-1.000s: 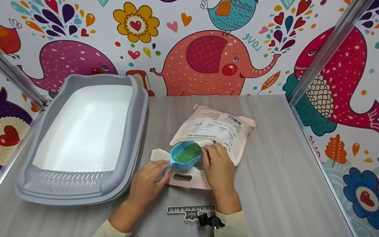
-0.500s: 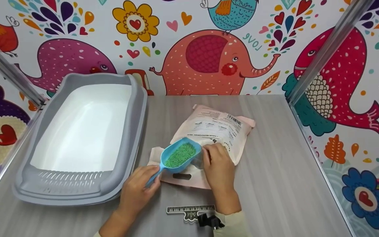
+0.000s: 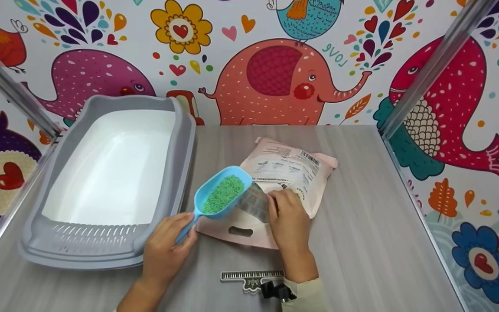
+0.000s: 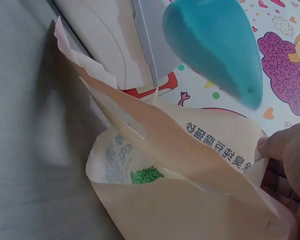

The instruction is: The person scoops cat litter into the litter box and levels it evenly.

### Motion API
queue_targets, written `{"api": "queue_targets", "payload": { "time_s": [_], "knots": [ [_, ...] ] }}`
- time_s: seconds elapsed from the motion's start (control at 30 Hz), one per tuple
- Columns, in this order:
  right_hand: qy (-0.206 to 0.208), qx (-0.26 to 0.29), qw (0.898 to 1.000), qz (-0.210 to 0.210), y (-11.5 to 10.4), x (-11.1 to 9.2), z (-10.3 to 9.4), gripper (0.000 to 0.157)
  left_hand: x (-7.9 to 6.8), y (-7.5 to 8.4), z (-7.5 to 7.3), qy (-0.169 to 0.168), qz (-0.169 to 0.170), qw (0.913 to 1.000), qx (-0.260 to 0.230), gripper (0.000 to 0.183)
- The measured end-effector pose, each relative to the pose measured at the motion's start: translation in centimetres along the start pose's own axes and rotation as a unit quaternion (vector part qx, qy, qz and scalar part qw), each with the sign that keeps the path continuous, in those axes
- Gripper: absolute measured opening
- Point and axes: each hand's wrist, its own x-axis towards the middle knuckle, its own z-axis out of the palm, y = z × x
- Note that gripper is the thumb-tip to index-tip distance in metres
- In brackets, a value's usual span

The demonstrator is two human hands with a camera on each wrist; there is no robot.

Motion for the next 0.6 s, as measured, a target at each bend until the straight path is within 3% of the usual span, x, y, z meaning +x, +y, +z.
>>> {"api": "queue_targets", "payload": {
  "time_s": [0.3, 0.6],
  "knots": [
    [-0.002, -0.001, 1.000, 0.010, -0.1, 0.0, 0.0, 0.007, 1.5, -1.6, -2.1, 0.009, -0.065, 0.9977, 0.018, 0.030],
    [-0.007, 0.000, 1.000, 0.021, -0.2, 0.0, 0.0, 0.007, 2.3, -3.3, -3.8, 0.017, -0.130, 0.9900, 0.053, 0.030]
  ]
}}
